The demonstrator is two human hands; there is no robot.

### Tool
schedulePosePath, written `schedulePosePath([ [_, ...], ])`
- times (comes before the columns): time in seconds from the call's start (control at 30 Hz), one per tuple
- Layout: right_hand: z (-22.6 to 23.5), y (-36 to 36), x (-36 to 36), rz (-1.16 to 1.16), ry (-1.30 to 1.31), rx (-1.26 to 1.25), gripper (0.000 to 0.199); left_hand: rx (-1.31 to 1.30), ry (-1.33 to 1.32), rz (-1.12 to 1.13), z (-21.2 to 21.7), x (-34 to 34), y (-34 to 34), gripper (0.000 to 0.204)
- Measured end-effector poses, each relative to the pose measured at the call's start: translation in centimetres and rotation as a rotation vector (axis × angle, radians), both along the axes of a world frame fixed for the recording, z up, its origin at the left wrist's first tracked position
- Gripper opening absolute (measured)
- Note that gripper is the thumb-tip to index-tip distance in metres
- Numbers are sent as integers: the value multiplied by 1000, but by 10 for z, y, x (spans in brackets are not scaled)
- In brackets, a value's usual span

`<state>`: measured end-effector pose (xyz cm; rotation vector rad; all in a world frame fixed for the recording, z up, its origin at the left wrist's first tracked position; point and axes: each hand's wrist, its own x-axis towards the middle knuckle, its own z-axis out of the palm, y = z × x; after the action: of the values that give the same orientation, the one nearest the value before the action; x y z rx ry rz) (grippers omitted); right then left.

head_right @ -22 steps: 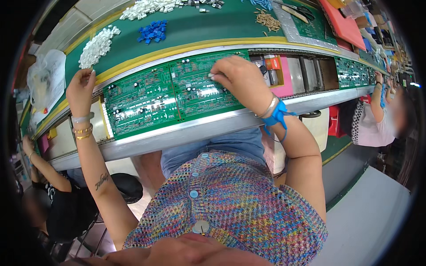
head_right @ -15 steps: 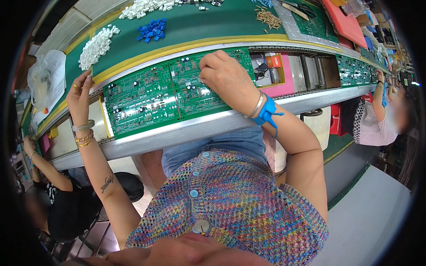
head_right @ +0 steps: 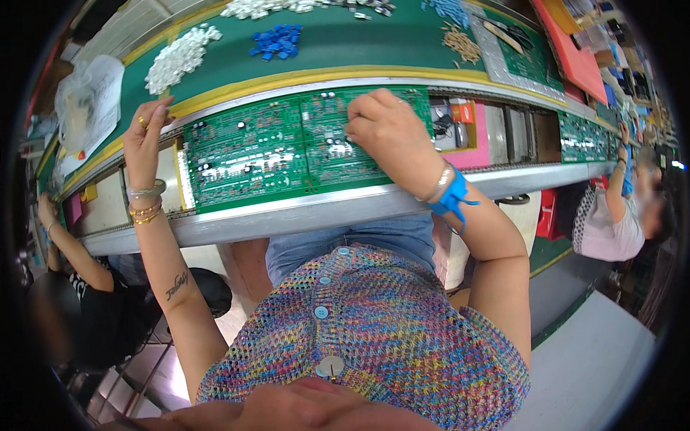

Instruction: Placing small electronic components onto a printed circuit board.

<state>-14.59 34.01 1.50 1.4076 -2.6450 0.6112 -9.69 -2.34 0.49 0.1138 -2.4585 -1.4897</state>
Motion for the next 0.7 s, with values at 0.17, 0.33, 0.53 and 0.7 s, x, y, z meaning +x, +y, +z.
schedulePosePath([
  [0.17, 24, -40, -23, -6, -49, -147, 14, 0, -10, -3, 4, 1, 14, 20],
  [0.33, -4, -135, -78, 15, -96, -179, 19, 122, -125, 42, 9, 25, 26, 15],
  [0.53, -30, -204, -95, -139, -7, -79, 22, -188, -103, 28, 24, 57, 38, 16],
  [0.7, -38, -211, -95, -98, 80, -160, 19, -274, -162, -1, 29, 54, 49, 11],
])
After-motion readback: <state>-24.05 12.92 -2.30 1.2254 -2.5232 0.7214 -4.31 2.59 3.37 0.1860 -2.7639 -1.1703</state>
